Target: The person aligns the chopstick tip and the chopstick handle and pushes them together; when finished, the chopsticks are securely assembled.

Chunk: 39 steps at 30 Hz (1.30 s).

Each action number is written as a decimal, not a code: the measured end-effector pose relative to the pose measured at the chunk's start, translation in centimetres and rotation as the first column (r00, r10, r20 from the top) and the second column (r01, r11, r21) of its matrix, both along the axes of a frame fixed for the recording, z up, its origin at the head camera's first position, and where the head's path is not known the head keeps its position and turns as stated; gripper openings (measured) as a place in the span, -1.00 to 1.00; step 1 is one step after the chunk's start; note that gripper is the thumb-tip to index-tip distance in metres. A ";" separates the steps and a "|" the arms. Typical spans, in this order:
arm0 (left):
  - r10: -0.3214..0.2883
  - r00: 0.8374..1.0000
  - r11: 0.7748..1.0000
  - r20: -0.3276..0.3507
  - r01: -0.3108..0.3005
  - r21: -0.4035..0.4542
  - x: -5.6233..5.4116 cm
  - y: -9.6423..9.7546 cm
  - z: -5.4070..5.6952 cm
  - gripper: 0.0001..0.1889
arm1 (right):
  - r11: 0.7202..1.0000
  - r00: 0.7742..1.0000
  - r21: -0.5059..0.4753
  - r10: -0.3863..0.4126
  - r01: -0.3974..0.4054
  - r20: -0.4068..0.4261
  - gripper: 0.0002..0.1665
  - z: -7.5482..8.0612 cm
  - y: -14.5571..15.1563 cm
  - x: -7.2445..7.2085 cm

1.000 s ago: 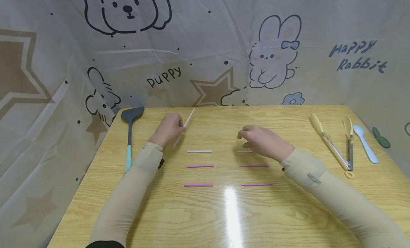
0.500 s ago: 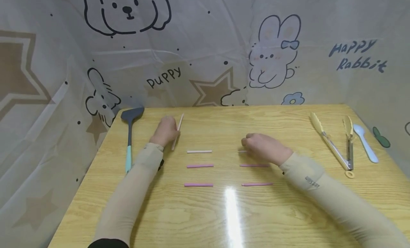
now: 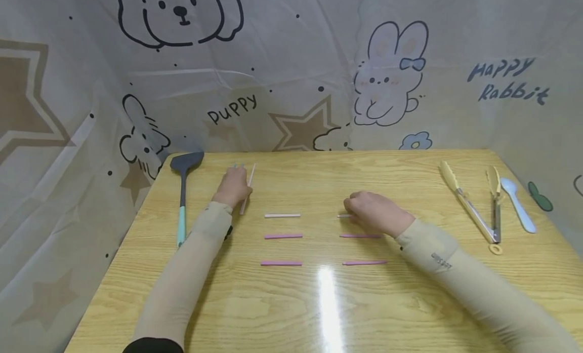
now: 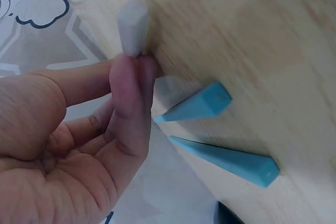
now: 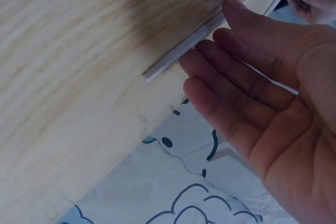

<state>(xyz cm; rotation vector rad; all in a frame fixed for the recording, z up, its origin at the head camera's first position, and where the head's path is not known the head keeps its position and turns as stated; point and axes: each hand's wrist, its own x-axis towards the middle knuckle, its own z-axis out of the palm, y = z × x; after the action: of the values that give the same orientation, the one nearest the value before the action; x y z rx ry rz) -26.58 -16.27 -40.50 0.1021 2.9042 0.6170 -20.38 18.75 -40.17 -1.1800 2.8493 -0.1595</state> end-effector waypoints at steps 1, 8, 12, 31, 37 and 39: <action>0.003 1.000 1.000 0.002 -0.003 0.004 0.0 0.0 0.0 -0.78 | 1.000 1.000 -0.002 0.000 0.000 -0.001 -0.79 0.0 0.0 0.0; 0.012 0.999 0.999 0.035 -0.013 0.029 -0.1 -0.2 -0.1 -0.78 | 1.000 1.000 0.010 -0.024 0.024 0.012 -0.81 -0.1 -0.1 -0.1; 0.018 0.999 1.000 0.046 -0.019 0.024 0.0 -0.2 -0.1 -0.73 | 0.999 0.999 0.016 -0.031 0.031 0.009 -0.82 -0.2 -0.1 0.0; -0.023 0.992 0.999 -0.122 0.017 -0.050 1.8 1.5 1.4 -0.82 | 0.999 0.992 -0.041 0.013 -0.018 -0.123 -0.80 -1.1 -0.1 -0.1; -0.160 0.977 0.985 -0.140 0.151 -0.078 3.3 4.2 2.6 -0.89 | 1.000 0.993 -0.015 0.005 -0.007 -0.117 -0.79 -1.0 -0.1 -0.1; -0.205 0.973 0.978 -0.106 0.200 -0.055 3.8 4.9 2.6 -0.87 | 1.000 0.993 -0.013 0.006 -0.008 -0.119 -0.77 -0.8 0.0 -0.2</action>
<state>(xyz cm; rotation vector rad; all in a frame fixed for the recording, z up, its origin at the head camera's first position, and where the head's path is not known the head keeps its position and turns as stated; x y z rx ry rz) -22.83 -11.41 -37.89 0.4350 2.9592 0.5274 -20.55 18.72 -41.01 -1.2423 2.9499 -0.1117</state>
